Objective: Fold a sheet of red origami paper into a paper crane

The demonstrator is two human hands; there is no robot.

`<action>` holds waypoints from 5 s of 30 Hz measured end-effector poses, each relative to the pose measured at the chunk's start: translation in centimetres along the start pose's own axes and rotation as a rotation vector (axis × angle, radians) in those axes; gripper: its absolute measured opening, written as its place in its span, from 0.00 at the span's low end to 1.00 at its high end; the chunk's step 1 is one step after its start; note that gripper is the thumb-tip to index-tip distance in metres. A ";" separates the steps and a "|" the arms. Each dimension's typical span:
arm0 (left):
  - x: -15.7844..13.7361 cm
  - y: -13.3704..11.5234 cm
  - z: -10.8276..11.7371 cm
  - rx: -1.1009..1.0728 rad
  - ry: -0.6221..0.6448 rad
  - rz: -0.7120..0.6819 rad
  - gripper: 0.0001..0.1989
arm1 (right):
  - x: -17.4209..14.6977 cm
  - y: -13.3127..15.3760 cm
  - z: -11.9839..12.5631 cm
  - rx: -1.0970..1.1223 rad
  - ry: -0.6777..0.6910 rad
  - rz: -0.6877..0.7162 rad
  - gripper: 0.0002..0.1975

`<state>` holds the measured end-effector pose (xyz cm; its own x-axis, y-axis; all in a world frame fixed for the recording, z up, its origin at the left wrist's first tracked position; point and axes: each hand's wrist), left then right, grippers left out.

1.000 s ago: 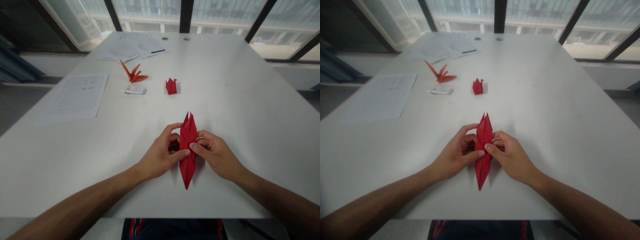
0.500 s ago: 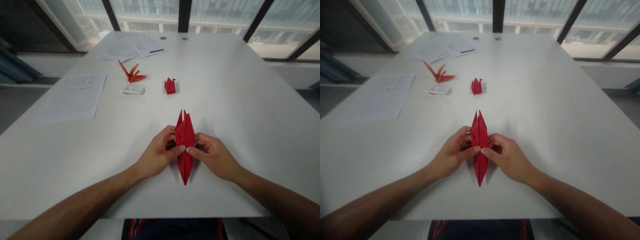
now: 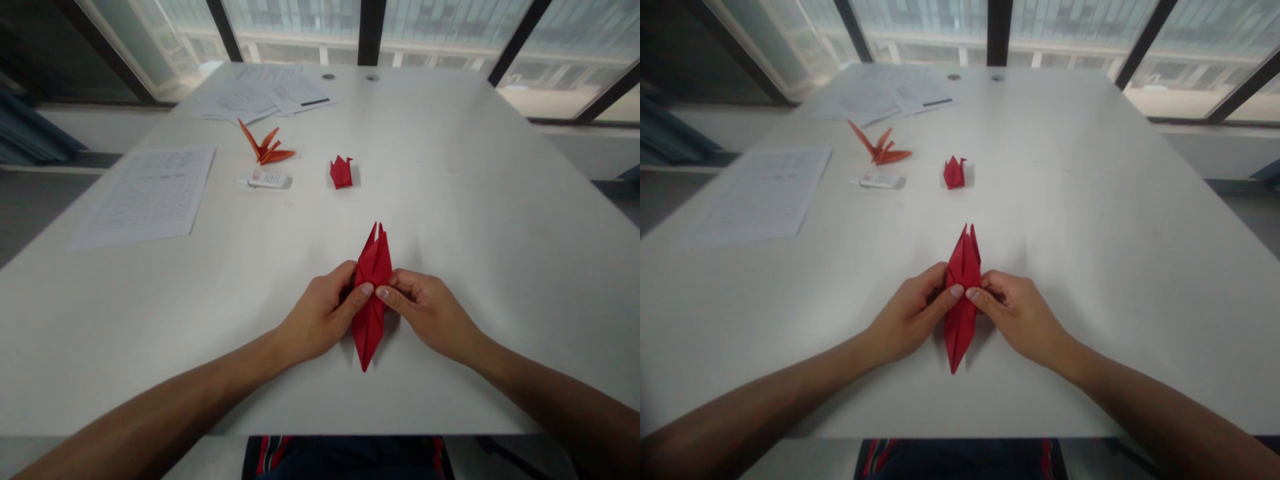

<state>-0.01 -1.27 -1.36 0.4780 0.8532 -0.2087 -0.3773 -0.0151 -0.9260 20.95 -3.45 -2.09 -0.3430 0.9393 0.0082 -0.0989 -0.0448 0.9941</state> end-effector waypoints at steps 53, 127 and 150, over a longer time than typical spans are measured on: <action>0.5 -0.4 0.8 -0.223 0.031 0.098 0.13 | -0.1 1.5 -0.1 -0.233 0.146 -0.024 0.09; -0.2 -0.6 1.1 0.482 -0.425 -0.772 0.13 | -1.2 1.5 -0.3 0.110 -0.119 0.226 0.12; -0.9 -1.8 0.8 0.276 -0.333 -0.666 0.05 | -0.6 2.7 0.0 -0.651 -0.201 0.792 0.08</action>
<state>-0.41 -1.57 0.79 0.4262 0.7489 0.5074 -0.2994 0.6461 -0.7021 20.89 -4.10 0.58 -0.3737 0.5975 0.7095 -0.4184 -0.7912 0.4460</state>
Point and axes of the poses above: each hand's wrist, its own x-axis towards the middle knuckle, its own z-axis out of the back of the hand, y = z × x, and after that the axes turned 10 degrees about z, right-handed
